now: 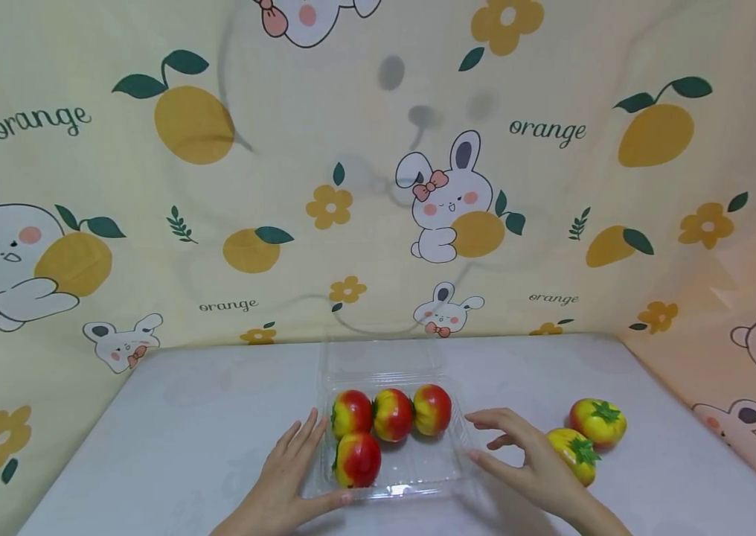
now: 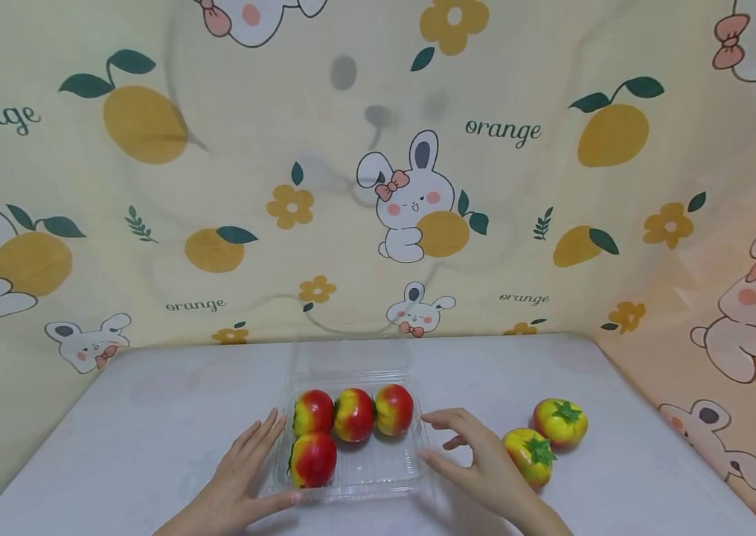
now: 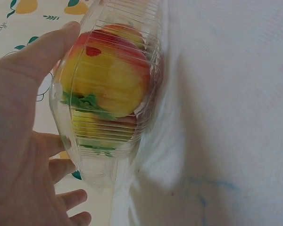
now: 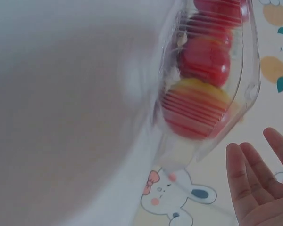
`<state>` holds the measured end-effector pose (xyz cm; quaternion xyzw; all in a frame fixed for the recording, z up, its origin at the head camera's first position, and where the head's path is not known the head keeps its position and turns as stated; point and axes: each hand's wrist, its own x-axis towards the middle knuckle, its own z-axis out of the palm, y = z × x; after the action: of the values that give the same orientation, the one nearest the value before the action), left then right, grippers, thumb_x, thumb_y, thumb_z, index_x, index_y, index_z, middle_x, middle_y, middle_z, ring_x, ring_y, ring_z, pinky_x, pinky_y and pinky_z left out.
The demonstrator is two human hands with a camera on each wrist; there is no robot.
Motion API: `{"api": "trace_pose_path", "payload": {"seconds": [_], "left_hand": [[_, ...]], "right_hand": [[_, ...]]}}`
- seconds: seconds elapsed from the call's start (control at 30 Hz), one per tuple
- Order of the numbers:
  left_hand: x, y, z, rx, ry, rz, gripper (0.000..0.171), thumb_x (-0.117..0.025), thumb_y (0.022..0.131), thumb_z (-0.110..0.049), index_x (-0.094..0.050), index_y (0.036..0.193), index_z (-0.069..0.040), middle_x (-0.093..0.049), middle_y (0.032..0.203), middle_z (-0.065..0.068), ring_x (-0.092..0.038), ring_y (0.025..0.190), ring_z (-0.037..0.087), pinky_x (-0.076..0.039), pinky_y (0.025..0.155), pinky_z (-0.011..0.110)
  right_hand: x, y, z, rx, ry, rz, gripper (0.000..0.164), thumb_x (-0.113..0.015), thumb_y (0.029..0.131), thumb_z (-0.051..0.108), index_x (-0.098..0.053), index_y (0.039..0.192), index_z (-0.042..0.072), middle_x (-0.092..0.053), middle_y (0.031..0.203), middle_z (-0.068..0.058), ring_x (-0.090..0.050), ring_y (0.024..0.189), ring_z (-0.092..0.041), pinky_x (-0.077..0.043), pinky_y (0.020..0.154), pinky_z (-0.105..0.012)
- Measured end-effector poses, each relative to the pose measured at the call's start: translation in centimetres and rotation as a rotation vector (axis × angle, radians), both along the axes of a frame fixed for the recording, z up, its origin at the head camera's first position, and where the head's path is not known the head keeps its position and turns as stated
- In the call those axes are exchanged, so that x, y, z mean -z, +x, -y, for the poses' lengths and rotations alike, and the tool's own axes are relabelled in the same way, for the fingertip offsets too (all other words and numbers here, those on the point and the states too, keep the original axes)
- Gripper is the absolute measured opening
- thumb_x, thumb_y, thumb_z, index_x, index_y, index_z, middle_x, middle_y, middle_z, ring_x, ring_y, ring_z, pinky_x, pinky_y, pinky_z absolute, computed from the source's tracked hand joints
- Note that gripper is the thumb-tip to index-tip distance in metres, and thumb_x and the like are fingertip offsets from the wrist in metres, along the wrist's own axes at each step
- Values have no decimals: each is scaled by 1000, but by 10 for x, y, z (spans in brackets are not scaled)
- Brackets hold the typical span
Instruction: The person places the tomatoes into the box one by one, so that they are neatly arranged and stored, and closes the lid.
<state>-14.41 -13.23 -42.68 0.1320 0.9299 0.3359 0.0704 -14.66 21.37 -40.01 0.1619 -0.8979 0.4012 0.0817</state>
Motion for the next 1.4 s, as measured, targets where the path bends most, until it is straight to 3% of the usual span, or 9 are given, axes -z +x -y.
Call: {"api": "trace_pose_path", "payload": {"seconds": [0.3,0.4,0.57,0.8,0.97,1.1,1.2,1.3,1.4], "left_hand": [[-1,0,-1,-2,3,11,106,-66,71,-70,-23,154,-20,-12,162,4,-14,144,42,-19,103,76],[-1,0,-1,-6,3,24,106,-66,71,-70,-23,154,-20,-12,162,4,-13,144,42,-18,103,76],[0,-1,-2,-19,-6,50,108,-65,69,-73,-23,154,-22,-12,162,3,-14,144,41,-21,102,76],[0,-2,-2,-34,-13,63,108,-65,68,-74,-22,154,-23,-12,162,1,-14,144,41,-22,101,76],[0,-2,-2,-31,-13,52,108,-65,69,-73,-22,154,-23,-12,162,2,-14,144,41,-23,101,76],[-1,-2,-3,-35,-16,62,108,-64,69,-74,-22,154,-24,-12,162,1,-15,144,40,-26,99,76],[-1,-2,-4,-42,-17,78,108,-65,68,-74,-21,154,-25,-13,162,0,-15,143,40,-29,97,76],[-2,-2,-4,-46,-17,83,109,-65,67,-74,-21,154,-25,-13,162,0,-16,143,40,-30,97,76],[-1,-2,-4,-48,-15,79,109,-66,67,-73,-21,154,-25,-14,162,0,-16,143,40,-29,97,76]], "right_hand": [[-1,5,-13,74,41,-70,40,-76,81,33,-63,118,26,-64,115,7,-61,96,-8,-55,73,-23],[0,7,-19,82,62,-144,39,-77,81,28,-64,117,26,-65,114,7,-61,93,-6,-53,67,-21],[4,7,-29,82,83,-260,41,-80,78,20,-65,116,25,-66,112,9,-57,99,3,-49,80,-12],[5,6,-41,150,103,-248,41,-81,77,24,-66,115,26,-65,113,9,-53,101,5,-37,85,-1],[4,6,-50,192,137,-202,40,-79,80,27,-65,117,27,-63,116,7,-45,105,13,-32,85,-2],[2,6,-59,240,188,-147,41,-77,81,31,-64,120,27,-62,120,5,-42,105,12,-38,85,-11],[1,6,-65,238,193,-79,44,-76,82,32,-63,122,22,-60,125,-3,-46,113,-7,-46,92,-35],[1,6,-71,225,188,-17,49,-76,82,32,-60,126,17,-56,130,-11,-44,119,-30,-42,89,-62],[2,6,-75,219,199,8,52,-76,82,33,-58,128,13,-54,131,-15,-44,119,-38,-41,86,-67]]}}
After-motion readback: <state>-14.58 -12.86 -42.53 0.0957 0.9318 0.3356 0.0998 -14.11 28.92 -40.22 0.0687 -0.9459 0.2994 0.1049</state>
